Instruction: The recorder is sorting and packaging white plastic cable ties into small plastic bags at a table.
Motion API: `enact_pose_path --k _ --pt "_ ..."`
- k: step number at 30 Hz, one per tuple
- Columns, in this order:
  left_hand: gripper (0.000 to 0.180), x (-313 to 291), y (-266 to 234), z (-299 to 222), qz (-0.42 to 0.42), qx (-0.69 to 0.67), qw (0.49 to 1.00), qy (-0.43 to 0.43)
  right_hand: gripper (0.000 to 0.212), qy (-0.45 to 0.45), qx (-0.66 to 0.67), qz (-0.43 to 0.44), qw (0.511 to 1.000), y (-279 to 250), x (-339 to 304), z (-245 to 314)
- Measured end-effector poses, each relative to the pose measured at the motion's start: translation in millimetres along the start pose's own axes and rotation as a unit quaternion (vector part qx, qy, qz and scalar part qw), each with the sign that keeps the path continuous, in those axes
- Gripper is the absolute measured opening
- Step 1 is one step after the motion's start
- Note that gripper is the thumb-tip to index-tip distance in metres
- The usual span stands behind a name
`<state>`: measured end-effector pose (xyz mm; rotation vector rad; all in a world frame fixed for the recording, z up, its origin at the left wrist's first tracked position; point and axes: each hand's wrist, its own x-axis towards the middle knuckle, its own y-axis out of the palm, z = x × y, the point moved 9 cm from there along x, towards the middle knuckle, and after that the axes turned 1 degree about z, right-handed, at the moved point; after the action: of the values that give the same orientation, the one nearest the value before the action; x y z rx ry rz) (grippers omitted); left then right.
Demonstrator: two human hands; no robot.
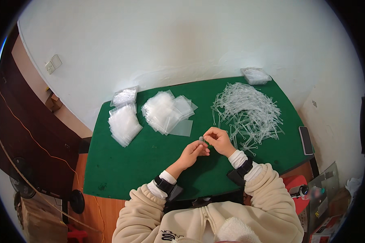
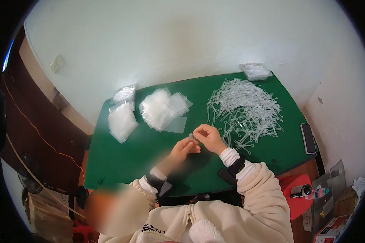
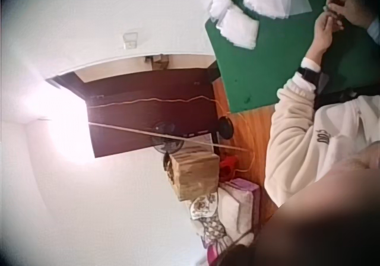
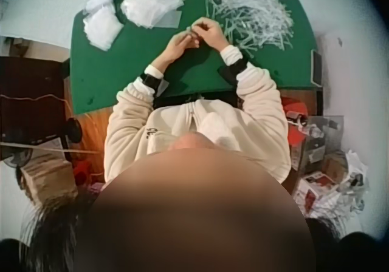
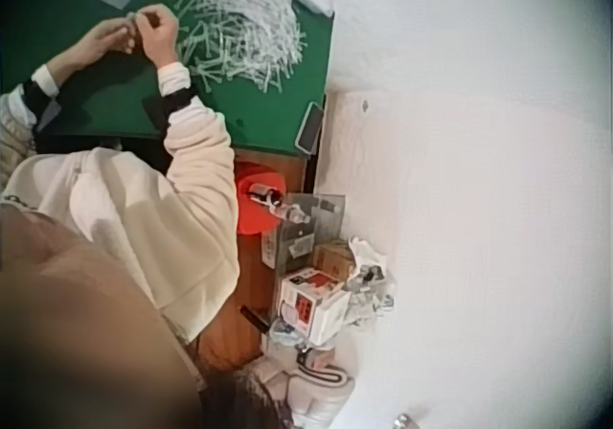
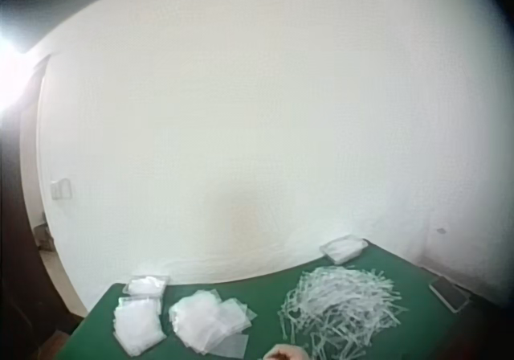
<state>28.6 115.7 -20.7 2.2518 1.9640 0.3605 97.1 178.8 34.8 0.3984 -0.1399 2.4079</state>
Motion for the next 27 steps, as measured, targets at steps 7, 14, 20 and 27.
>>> enact_pose_path --k 7,14,20,27 --pt "0.021 -1 8 -6 0.036 0.001 0.999 0.016 0.006 -0.073 -0.025 -0.017 0.997 -2 -2 15" --pt "0.021 -2 12 -12 0.046 0.064 0.996 0.036 0.008 -0.082 0.024 0.030 0.996 8 -1 18" --pt "0.018 -6 14 -42 0.029 0.324 0.940 0.108 0.007 -0.061 0.072 0.069 0.993 13 -4 19" --pt "0.016 -4 8 -28 0.021 0.290 0.952 0.092 0.007 0.002 0.054 0.094 0.994 17 -2 3"
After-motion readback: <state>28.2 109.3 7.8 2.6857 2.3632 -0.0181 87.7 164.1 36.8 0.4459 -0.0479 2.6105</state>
